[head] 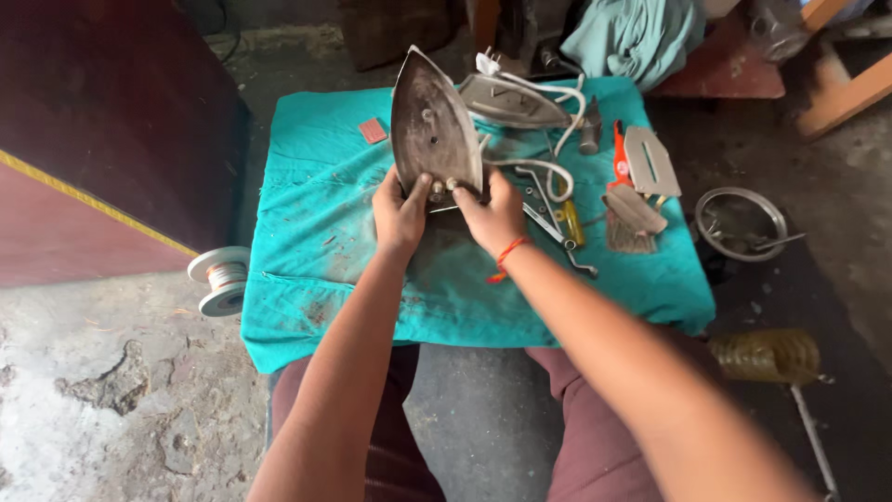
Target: The person disassembles the body of an electric iron by hand and with tools, reassembles the internal components, and fits the outer casing back together on a cloth-covered work surface.
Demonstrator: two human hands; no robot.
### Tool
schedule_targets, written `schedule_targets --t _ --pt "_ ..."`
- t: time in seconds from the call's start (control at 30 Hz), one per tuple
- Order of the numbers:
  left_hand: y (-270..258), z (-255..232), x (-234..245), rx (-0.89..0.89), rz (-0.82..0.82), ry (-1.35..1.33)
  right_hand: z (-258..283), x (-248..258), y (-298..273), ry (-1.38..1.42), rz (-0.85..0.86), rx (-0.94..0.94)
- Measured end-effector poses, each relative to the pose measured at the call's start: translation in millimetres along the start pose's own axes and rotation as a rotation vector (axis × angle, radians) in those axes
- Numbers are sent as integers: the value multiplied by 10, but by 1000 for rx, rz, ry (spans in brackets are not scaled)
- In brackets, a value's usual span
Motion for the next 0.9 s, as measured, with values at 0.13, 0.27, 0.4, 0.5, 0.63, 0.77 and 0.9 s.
schedule_targets --t 0.13,0.27,0.4,0.5,0.63,0.77,0.9 --pt "-72 -45 -36 30 20 22 135 699 384 -168 115 184" --pt "-80 -122 -30 5 16 112 -15 1843 790 -932 -43 -176" --pt "-72 -114 -44 -1 18 113 -467 2248 839 -1055 155 -468" --pt "-78 -121 -52 -21 29 1 -804 2386 837 -1028 137 -537" --pt "-101 -100 -34 11 19 35 -998 2691 1036 -702 47 -666" --pt "-69 -128 -5 -21 3 60 -759 2635 1131 -34 -130 -696" --pt "-111 -103 -14 234 -24 10 -467 2167 1038 453 -192 -575"
Point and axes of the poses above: each hand's wrist, its own y-axis towards the middle knuckle, its own x-axis out of the back of the hand, z = x × y, the point moved 4 cm from there along y, towards the middle knuckle, and after that the axes turned 3 degrees about -z, right-handed, at the moved point
